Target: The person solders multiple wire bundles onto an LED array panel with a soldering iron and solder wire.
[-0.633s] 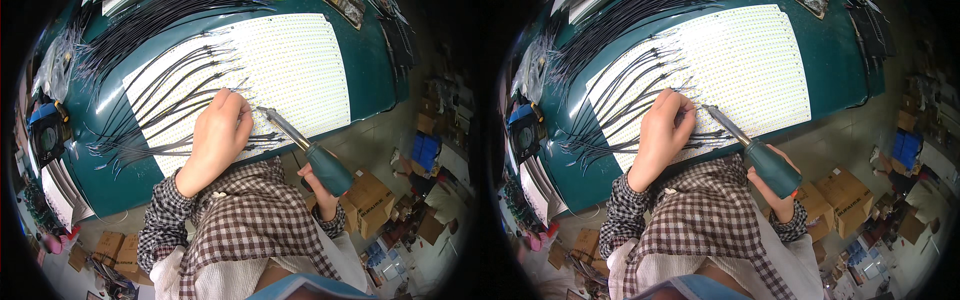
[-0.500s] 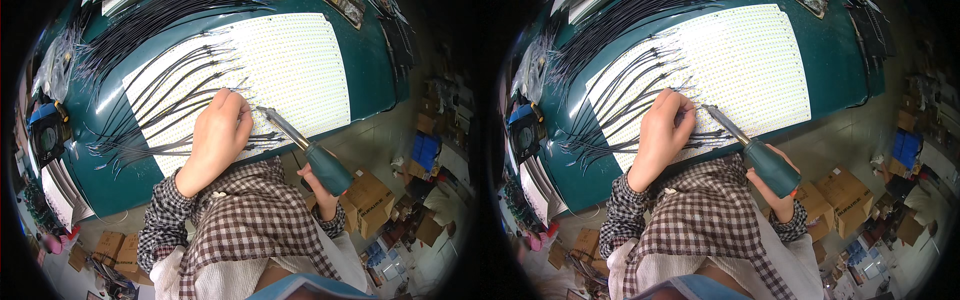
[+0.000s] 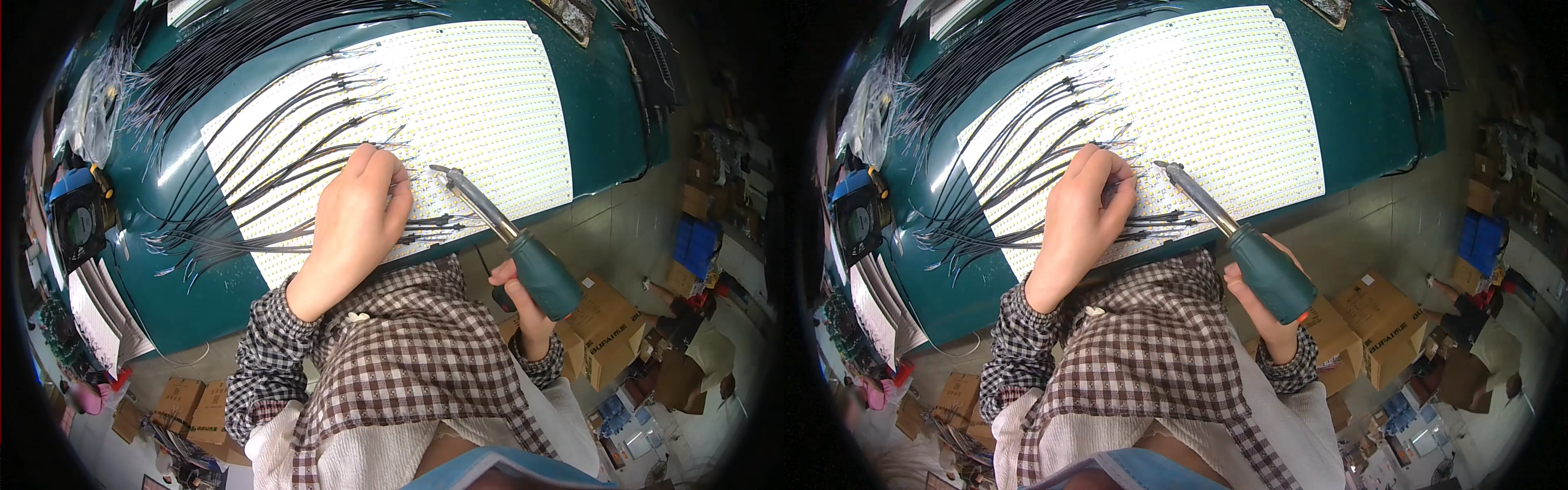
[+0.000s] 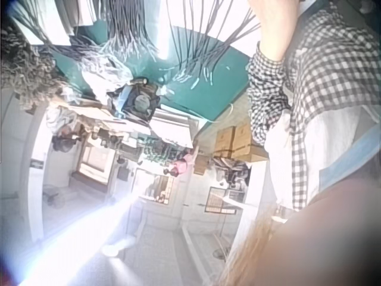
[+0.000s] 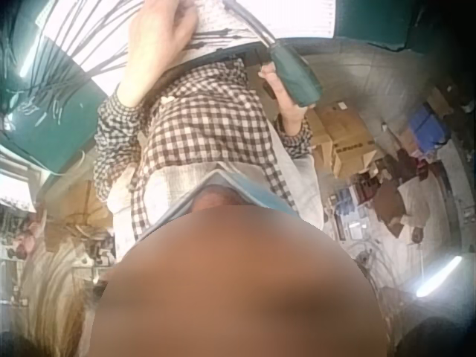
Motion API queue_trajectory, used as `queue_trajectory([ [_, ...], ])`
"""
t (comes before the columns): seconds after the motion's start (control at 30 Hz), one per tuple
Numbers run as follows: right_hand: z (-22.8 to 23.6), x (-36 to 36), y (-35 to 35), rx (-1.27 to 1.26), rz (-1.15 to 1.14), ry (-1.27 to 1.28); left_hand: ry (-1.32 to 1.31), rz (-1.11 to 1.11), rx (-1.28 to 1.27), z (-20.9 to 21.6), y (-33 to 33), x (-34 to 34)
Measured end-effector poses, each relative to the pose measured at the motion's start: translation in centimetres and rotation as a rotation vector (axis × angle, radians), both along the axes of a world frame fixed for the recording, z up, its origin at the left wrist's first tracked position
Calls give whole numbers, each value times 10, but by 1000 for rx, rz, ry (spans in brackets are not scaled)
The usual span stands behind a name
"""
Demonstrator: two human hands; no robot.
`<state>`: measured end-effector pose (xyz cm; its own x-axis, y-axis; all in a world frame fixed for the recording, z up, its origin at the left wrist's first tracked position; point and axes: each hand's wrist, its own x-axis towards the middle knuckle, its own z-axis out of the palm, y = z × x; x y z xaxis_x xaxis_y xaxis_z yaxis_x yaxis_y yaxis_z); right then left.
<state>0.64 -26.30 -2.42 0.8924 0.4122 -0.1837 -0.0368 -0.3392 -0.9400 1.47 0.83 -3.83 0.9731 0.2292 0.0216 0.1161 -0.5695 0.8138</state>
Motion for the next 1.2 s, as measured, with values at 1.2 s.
queue_trajectory([
  [1.2,0,0,5,206,-105,121,-184,114,126,-21,-12,2],
])
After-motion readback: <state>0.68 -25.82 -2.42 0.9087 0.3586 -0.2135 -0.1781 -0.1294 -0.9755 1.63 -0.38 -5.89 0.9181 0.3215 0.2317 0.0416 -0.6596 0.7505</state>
